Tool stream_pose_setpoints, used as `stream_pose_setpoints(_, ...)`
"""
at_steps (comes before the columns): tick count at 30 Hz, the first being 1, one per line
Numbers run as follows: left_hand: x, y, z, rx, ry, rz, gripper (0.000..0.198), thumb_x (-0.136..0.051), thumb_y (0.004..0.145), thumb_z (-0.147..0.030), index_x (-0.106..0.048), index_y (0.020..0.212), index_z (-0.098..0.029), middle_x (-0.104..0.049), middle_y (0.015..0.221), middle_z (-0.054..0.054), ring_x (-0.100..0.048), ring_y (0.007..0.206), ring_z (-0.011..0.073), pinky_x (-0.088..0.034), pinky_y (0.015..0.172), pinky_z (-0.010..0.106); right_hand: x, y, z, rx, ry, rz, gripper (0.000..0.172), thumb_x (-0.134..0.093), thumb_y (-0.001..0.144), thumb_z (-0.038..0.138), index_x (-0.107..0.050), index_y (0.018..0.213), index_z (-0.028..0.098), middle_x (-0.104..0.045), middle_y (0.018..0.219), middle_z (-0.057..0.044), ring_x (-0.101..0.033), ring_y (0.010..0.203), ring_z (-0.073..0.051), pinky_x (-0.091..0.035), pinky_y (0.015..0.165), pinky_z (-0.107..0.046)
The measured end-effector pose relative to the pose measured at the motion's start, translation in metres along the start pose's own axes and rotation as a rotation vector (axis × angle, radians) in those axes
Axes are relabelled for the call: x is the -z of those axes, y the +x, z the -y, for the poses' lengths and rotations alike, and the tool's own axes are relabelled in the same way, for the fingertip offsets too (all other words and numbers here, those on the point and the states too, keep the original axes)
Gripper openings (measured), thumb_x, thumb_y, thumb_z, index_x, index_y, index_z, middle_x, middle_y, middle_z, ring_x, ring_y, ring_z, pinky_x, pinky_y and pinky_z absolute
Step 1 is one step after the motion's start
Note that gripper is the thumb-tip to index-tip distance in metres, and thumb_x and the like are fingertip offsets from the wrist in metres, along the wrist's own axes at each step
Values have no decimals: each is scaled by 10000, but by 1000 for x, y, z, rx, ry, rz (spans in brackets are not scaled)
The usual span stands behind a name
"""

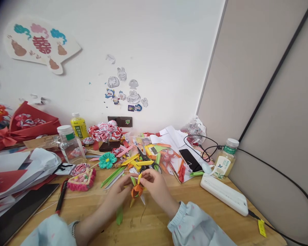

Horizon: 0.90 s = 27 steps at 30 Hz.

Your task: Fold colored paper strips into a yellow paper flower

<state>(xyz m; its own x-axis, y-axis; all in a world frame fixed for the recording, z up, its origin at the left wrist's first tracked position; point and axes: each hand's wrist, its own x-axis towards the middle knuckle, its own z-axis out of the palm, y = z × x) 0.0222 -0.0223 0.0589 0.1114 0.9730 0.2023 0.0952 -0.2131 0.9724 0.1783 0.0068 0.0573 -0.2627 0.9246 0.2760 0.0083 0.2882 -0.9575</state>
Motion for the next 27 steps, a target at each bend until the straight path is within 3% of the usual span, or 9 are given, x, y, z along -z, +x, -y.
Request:
stream_pose_setpoints(4,6,-3,-12,-1,92,-15,208,-477,689,-210,-664,776,-186,-686,886,48,-584,947,227,-413,870,310,0,-2,3,62,-120,-25,78,-593,719,191,-615,792,178,-640,777,-24,-596,731,-174,-473,682,-298)
stream_pose_setpoints(8,6,0,-14,5,196,-39,241,-534,736,-375,-635,665,-168,-664,713,49,-603,733,216,-463,678,292,-1,-2,2,93,-141,11,86,-603,709,180,-611,795,182,-638,776,-15,-595,732,-167,-473,695,-291)
stream_pose_setpoints(10,4,1,-10,-10,230,-37,222,-575,719,-374,-615,653,-166,-647,685,41,-595,696,202,-462,633,274,-2,-2,1,92,-123,22,91,-608,705,181,-603,795,185,-632,767,-8,-592,726,-163,-475,691,-286)
stream_pose_setpoints(14,4,2,-3,-60,228,-54,166,-602,715,-326,-622,745,-164,-658,760,48,-605,744,199,-472,660,272,-3,-3,0,79,-94,16,90,-614,700,175,-586,784,192,-620,759,5,-587,724,-156,-473,688,-278)
stream_pose_setpoints(27,7,4,-7,-160,315,-47,89,-560,716,-243,-620,703,-180,-660,733,27,-598,732,194,-474,702,299,-4,-3,-4,76,-10,81,93,-620,706,193,-567,782,198,-598,784,9,-588,768,-162,-470,706,-283)
